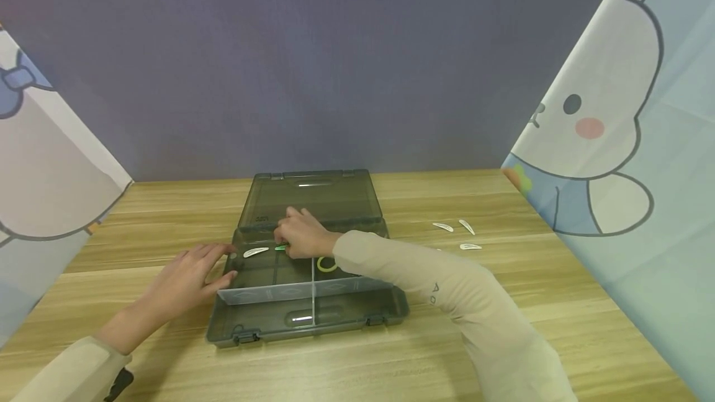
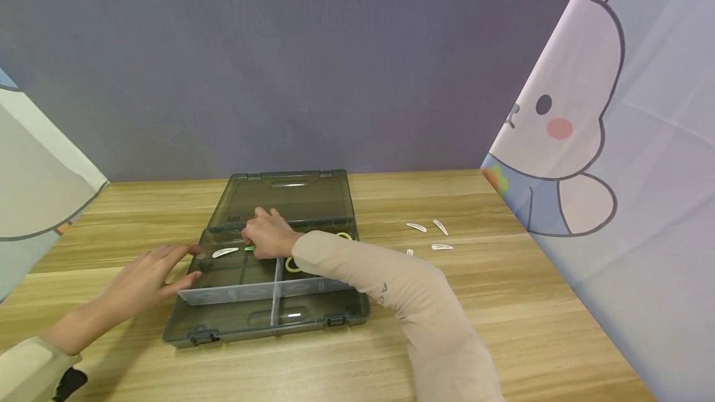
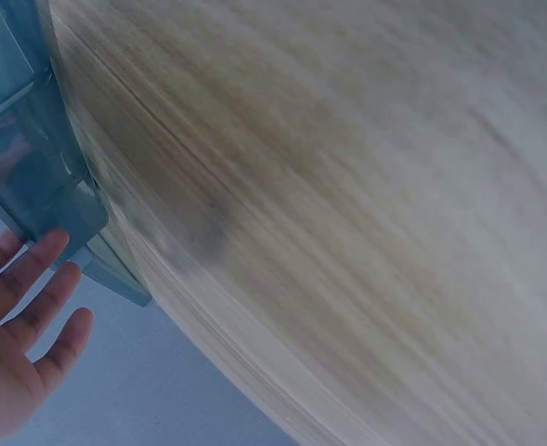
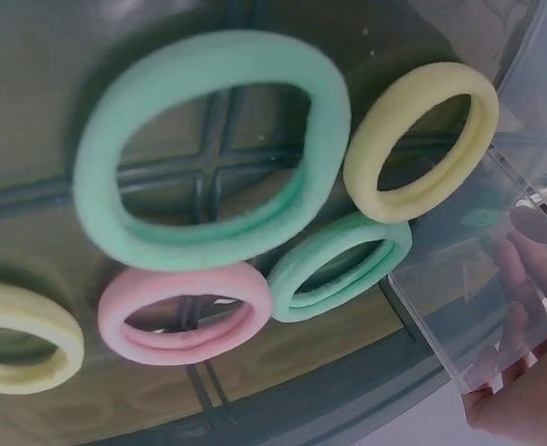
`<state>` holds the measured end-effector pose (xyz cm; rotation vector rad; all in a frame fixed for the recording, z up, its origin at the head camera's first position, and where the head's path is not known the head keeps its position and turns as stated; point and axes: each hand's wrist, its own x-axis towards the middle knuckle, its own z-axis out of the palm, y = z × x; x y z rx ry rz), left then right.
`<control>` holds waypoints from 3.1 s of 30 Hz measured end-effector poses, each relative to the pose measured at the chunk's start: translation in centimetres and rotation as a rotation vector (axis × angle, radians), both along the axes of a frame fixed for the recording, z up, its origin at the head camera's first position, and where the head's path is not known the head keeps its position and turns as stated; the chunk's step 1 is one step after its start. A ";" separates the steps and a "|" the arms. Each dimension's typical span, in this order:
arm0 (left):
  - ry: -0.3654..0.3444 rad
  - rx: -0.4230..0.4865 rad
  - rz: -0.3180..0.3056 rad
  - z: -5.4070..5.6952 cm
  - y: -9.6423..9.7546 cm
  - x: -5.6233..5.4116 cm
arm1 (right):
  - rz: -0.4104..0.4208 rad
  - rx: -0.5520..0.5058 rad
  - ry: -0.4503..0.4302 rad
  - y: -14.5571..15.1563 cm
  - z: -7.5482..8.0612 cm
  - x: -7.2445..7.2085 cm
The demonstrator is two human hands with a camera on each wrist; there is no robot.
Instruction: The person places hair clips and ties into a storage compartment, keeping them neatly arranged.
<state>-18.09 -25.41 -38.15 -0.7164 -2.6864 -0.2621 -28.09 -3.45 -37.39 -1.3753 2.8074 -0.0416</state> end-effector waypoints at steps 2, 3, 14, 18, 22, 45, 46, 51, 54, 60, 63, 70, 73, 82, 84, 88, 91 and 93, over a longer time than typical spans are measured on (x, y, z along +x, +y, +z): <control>0.003 0.002 -0.003 0.0 0.0 -0.1 | -0.001 0.001 0.000 0.0 0.1 0.0; 0.003 0.004 -0.005 0.0 0.0 -0.1 | 0.000 0.001 -0.001 0.0 0.1 0.0; 0.004 0.014 -0.011 0.0 -0.3 0.2 | 0.003 -0.033 -0.116 0.3 1.3 -0.1; -0.007 0.016 -0.010 0.0 -0.5 0.2 | 0.002 -0.049 -0.121 0.9 1.8 0.0; -0.022 0.016 -0.006 0.1 -0.5 0.2 | 0.012 -0.062 -0.108 1.8 2.5 0.2; 0.019 0.018 -0.022 0.0 -0.4 0.1 | -0.063 -0.209 -0.122 11.7 5.3 1.4; 0.018 0.017 -0.022 0.0 -0.5 0.1 | -0.059 -0.224 -0.110 12.3 5.2 1.3; 0.012 0.019 -0.019 0.1 -0.4 0.3 | -0.066 -0.272 -0.089 15.1 5.0 1.1; 0.006 0.021 -0.018 0.1 -0.3 0.3 | -0.121 -0.280 -0.117 16.7 5.0 1.2; 0.007 0.025 -0.016 0.0 -0.3 0.3 | -0.162 -0.311 -0.128 19.7 4.5 1.5; 0.012 0.027 -0.019 -0.1 -0.4 0.2 | -0.164 -0.327 -0.130 21.1 4.2 1.6; 0.008 0.026 -0.017 -0.1 -0.4 0.2 | -0.173 -0.337 -0.124 23.9 3.0 2.0; -0.004 0.026 -0.011 -0.1 -0.4 0.3 | -0.180 -0.325 -0.126 25.0 2.4 2.2; -0.016 0.017 -0.001 -0.1 -0.4 0.3 | -0.151 -0.319 -0.136 27.2 0.4 2.6; -0.017 0.016 -0.001 -0.1 -0.4 0.3 | -0.144 -0.316 -0.138 27.6 0.0 2.6; -0.018 0.015 0.000 -0.1 -0.3 0.4 | -0.142 -0.315 -0.165 28.1 -0.3 2.8; -0.018 0.018 -0.001 -0.1 -0.3 0.4 | -0.144 -0.310 -0.185 28.5 -0.6 3.0; -0.016 0.019 0.000 -0.1 -0.3 0.4 | -0.145 -0.292 -0.191 28.7 -0.7 3.0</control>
